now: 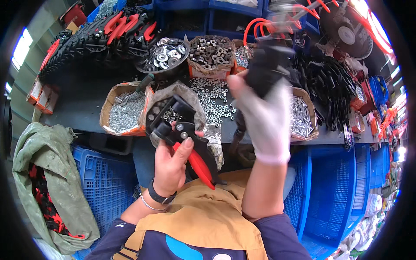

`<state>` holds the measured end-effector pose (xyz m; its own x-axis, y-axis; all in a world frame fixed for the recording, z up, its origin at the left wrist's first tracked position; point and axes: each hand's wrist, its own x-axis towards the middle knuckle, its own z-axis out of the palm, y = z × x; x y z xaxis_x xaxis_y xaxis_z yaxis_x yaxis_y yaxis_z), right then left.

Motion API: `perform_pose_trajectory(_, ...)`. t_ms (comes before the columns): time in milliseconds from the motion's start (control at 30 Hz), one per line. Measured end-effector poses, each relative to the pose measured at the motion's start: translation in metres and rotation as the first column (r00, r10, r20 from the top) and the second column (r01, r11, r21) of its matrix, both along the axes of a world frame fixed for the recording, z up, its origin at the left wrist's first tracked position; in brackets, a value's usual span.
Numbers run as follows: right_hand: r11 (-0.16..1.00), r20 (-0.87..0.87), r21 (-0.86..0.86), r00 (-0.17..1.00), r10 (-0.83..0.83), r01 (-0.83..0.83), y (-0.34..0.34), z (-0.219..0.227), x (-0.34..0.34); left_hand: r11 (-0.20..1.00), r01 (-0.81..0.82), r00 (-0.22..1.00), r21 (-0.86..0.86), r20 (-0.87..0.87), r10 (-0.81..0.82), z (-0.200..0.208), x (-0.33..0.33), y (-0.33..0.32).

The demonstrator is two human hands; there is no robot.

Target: The person assembles clamping tools by fitting handle components together, inserting bolts, and tightening them using a pneumatic screwdriver before placing the finished tools on the workbench.

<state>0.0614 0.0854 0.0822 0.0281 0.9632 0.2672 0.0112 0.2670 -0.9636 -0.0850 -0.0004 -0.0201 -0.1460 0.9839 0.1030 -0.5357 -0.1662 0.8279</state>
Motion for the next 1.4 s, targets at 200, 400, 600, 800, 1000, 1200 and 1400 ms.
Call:
perform_pose_trajectory(200,0.976,0.830,0.117,0.522,-0.196,0.181,0.066,-0.114,-0.033,0.957,0.288,0.798,0.039,0.543,-0.262,0.008,-0.003,0.001)
perform_pose_trajectory(400,0.823,0.759,0.568,0.370,-0.536,0.026,0.027,-0.097,-0.038,0.909,0.372,0.611,0.189,0.687,-0.393,-0.015,-0.015,0.007)
perform_pose_trajectory(600,0.953,0.487,-0.100,0.821,0.298,-0.287,-0.023,-0.037,-0.027,0.931,0.364,0.774,0.011,0.553,-0.309,-0.011,-0.012,0.005)
perform_pose_trajectory(800,0.985,0.290,0.030,0.945,0.153,-0.168,-0.046,-0.048,-0.024,0.800,0.549,0.330,0.240,0.818,-0.472,-0.015,-0.008,0.002)
perform_pose_trajectory(1000,0.635,0.719,0.616,0.661,-0.213,-0.466,-0.037,-0.042,0.000,0.589,0.700,0.105,0.404,0.757,-0.645,-0.017,-0.008,-0.001)
perform_pose_trajectory(1200,0.926,0.607,0.137,0.768,0.202,-0.352,-0.045,-0.043,0.005,0.944,0.275,0.837,0.182,0.438,-0.328,-0.019,0.005,-0.001)
perform_pose_trajectory(1400,0.784,0.789,0.610,0.005,-0.614,0.117,0.068,-0.103,0.049,0.957,0.223,0.873,0.184,0.400,-0.280,0.003,-0.002,0.006)
